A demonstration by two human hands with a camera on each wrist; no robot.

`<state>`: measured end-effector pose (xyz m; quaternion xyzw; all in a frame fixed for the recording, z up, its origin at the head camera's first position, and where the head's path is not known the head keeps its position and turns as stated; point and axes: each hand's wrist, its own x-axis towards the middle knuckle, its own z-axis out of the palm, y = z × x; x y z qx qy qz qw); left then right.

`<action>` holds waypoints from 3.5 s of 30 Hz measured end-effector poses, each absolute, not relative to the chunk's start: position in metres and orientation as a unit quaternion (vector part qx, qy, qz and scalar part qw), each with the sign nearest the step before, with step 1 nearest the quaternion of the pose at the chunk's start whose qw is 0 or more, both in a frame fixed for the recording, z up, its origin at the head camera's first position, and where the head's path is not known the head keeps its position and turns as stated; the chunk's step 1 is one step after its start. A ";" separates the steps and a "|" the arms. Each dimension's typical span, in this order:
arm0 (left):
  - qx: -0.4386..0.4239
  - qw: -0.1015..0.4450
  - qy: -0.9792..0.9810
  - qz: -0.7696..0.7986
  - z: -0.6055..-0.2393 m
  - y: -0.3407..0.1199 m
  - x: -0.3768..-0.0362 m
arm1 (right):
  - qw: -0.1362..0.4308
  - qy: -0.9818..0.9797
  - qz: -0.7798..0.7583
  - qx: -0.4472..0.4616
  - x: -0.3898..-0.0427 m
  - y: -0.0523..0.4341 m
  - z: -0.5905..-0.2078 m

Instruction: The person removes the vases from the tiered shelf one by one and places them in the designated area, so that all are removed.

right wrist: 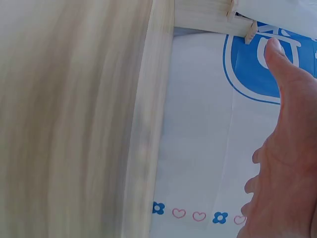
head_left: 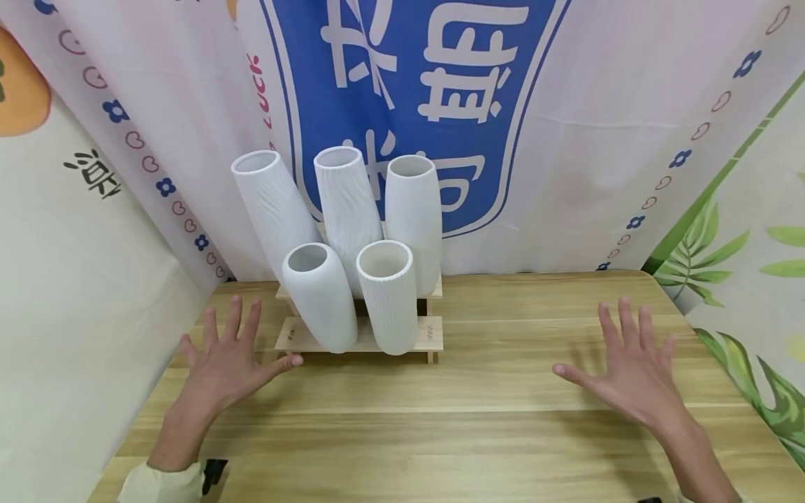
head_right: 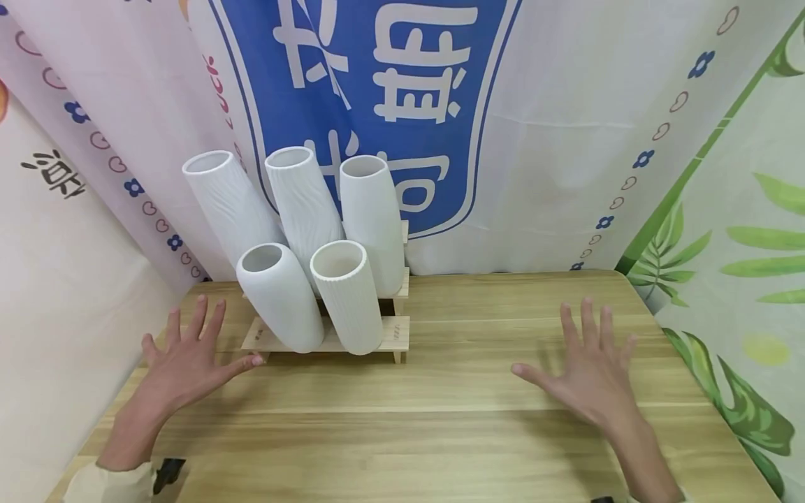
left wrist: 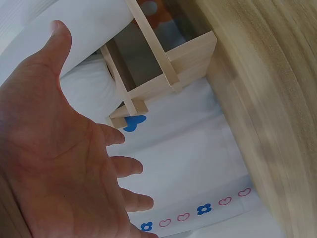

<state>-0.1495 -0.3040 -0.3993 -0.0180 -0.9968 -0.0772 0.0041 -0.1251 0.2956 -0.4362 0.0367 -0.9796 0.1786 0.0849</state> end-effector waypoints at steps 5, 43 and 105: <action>-0.021 0.008 -0.997 -0.079 -0.400 -0.304 -0.151 | 0.085 -0.977 0.191 0.042 -0.128 0.285 -0.434; -0.054 0.011 -0.984 -0.171 -0.410 -0.306 -0.159 | 0.076 -0.961 0.241 0.108 -0.148 0.180 -0.405; 0.071 -0.128 -0.729 -0.669 -0.442 -0.323 -0.191 | 0.214 -0.769 0.576 0.174 -0.172 0.058 -0.392</action>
